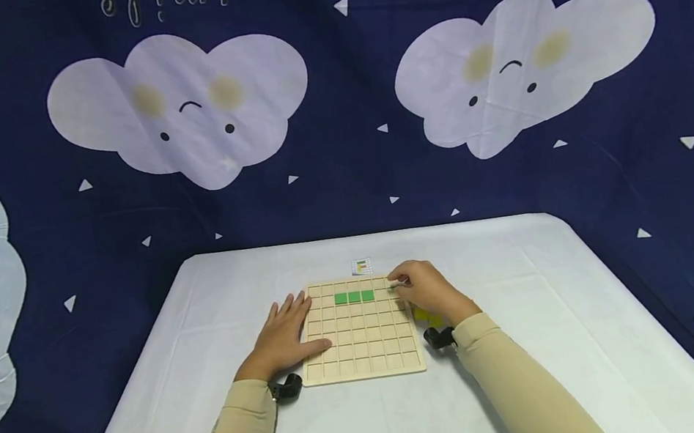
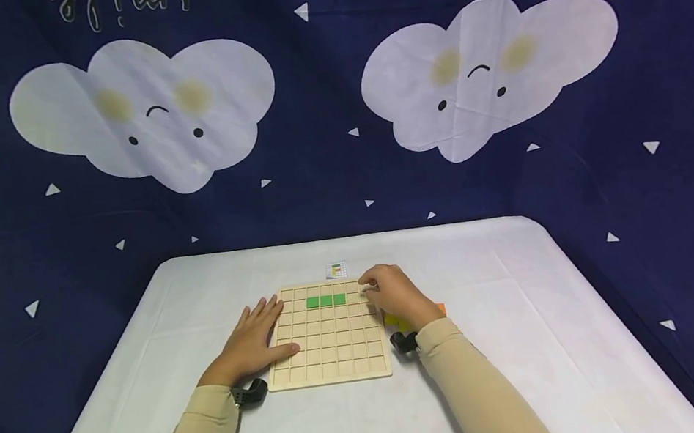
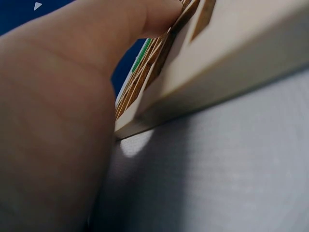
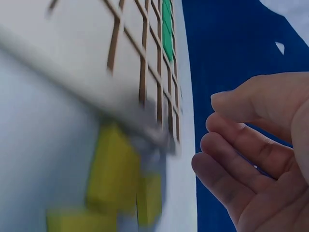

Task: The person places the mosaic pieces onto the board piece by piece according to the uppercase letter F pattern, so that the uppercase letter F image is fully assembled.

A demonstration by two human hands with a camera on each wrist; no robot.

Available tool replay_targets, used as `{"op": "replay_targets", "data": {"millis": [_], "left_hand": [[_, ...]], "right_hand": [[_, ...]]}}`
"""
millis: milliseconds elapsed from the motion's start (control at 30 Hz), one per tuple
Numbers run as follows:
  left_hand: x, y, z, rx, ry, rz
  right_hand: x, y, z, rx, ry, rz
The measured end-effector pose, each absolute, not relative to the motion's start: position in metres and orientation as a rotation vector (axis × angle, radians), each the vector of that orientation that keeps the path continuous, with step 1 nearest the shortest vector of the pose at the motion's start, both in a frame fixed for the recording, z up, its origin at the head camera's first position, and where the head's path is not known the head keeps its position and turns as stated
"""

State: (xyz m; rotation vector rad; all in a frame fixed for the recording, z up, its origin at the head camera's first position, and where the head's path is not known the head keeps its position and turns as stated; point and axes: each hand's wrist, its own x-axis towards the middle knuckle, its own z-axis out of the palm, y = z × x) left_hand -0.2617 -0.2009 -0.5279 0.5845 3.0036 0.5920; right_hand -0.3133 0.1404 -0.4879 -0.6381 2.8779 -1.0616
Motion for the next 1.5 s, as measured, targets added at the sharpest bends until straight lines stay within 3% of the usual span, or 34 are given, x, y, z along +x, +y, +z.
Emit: {"op": "replay_targets", "data": {"millis": [433, 1500], "left_hand": [[-0.263, -0.203, -0.529, 0.591, 3.014, 0.593], [-0.265, -0.201, -0.532, 0.589, 3.009, 0.571]], "right_hand": [[-0.311, 0.185, -0.494, -0.551, 2.910, -1.037], [-0.304, 0.189, -0.510, -0.444, 2.800, -1.108]]}}
